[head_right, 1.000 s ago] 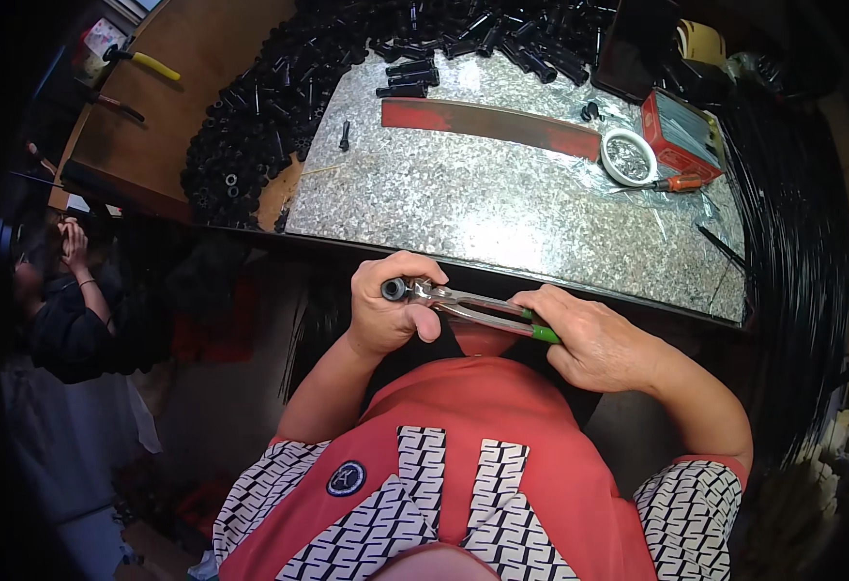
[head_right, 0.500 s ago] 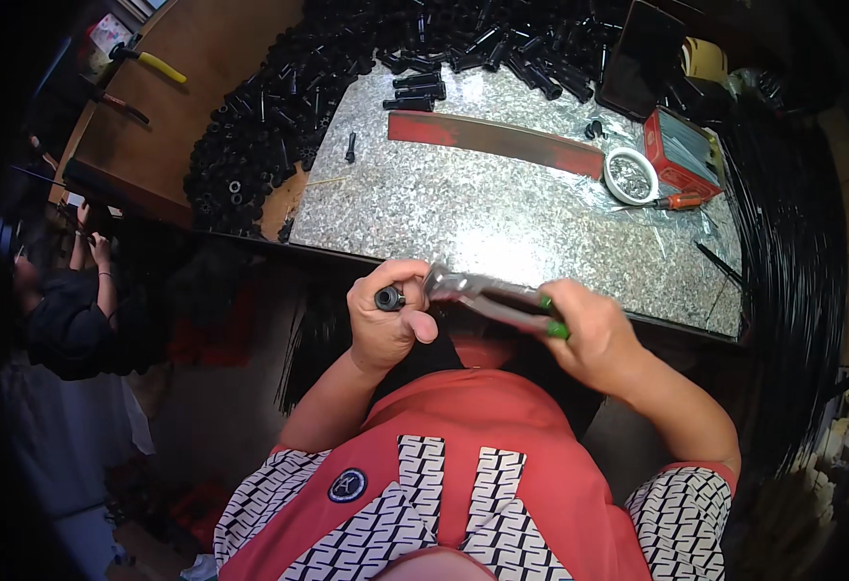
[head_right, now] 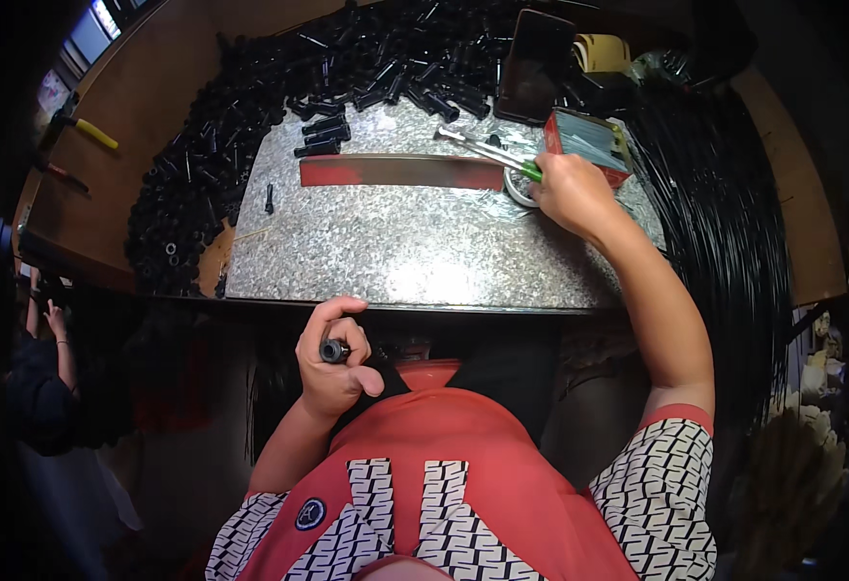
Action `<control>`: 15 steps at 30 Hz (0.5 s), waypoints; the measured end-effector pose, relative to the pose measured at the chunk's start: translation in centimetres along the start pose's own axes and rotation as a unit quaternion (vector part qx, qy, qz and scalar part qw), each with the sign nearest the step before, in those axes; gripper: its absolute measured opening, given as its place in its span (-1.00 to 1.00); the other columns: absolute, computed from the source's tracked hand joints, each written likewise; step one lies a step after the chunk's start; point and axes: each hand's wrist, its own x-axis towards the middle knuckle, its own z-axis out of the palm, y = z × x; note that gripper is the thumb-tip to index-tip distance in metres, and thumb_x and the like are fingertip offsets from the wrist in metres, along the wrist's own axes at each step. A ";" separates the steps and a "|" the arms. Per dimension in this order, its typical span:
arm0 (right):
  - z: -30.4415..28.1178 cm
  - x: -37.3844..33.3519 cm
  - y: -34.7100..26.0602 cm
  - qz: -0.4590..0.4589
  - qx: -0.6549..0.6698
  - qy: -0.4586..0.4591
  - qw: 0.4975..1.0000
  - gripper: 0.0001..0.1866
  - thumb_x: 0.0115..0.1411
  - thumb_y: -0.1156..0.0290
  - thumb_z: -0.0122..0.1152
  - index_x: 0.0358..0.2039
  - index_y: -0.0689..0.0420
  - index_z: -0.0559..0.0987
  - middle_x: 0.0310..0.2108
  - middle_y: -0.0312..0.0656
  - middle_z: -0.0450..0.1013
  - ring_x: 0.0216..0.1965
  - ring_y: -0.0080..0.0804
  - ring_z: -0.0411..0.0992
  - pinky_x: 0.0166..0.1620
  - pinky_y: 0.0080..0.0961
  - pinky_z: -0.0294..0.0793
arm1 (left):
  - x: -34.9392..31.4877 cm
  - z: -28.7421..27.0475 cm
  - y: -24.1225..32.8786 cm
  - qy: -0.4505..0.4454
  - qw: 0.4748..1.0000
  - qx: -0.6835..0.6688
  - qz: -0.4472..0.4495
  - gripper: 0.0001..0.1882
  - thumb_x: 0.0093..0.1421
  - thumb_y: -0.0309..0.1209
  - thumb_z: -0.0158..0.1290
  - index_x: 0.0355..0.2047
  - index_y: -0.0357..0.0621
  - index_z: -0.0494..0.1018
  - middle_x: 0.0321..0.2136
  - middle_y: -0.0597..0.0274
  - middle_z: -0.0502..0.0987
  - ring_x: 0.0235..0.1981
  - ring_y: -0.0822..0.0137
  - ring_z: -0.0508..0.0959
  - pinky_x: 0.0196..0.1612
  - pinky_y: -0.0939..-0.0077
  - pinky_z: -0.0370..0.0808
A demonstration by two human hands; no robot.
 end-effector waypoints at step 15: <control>0.5 1.6 -0.2 -0.023 -0.071 -0.023 0.997 -0.83 -0.02 0.46 0.10 -0.44 0.28 0.55 -0.43 0.14 0.50 -0.30 0.06 0.49 -0.19 -0.13 0.44 | 0.1 0.3 0.1 0.000 1.000 0.000 0.000 0.02 -0.38 0.06 0.37 0.02 -0.25 0.22 -0.74 0.48 0.19 -0.68 0.66 0.18 -0.58 0.78 0.11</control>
